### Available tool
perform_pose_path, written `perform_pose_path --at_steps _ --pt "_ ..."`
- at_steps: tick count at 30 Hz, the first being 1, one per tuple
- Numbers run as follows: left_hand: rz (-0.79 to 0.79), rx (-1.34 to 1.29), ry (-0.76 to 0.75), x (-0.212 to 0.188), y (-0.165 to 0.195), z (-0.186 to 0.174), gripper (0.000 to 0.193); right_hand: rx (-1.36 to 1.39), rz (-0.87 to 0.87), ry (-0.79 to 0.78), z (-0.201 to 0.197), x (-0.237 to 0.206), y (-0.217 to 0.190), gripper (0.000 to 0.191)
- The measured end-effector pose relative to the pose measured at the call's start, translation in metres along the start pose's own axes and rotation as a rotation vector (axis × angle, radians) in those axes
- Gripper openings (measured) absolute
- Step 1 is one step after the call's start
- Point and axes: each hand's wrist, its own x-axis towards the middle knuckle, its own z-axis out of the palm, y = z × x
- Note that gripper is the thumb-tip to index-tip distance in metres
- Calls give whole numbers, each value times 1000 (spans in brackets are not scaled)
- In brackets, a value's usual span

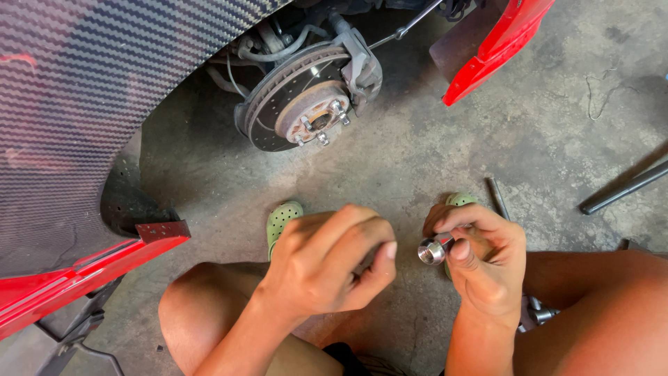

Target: The person crouches beside the exposed wheel hub of a red car and threads lug nuts onto the wheel studs by hand, turning each nut several times. They then fit a socket onto a breaker bar and use both hands to tighten the lug nuts on the hub.

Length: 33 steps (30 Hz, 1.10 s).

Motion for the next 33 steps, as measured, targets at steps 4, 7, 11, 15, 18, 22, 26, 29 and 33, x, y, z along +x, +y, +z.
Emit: perform_pose_path --at_steps 4,7,11,15,18,22,26,29,33 --pt "-269 69 -302 -7 -7 1 22 71 21 17 -3 0 1 34" --pt "-321 96 -580 -20 -17 16 20 104 52 56 -5 3 9 28" --pt "-381 209 -786 -46 -14 48 18 31 62 54 -7 23 47 31" --pt "-469 153 -1054 -67 -13 70 19 -52 254 210 -4 55 117 31" --pt "-541 185 -1107 -75 -15 76 20 -152 311 219 -1 70 169 28" --pt "-634 187 -1040 -79 -21 78 20 -249 303 249 0 91 230 27" --pt "-621 196 -998 -79 -21 80 19 -349 257 290 -6 104 266 25" --pt "-616 172 -997 -77 -18 80 18 -406 184 277 -6 110 280 23" --pt "-597 170 -1010 -70 -17 77 17 -379 78 229 6 121 286 21"
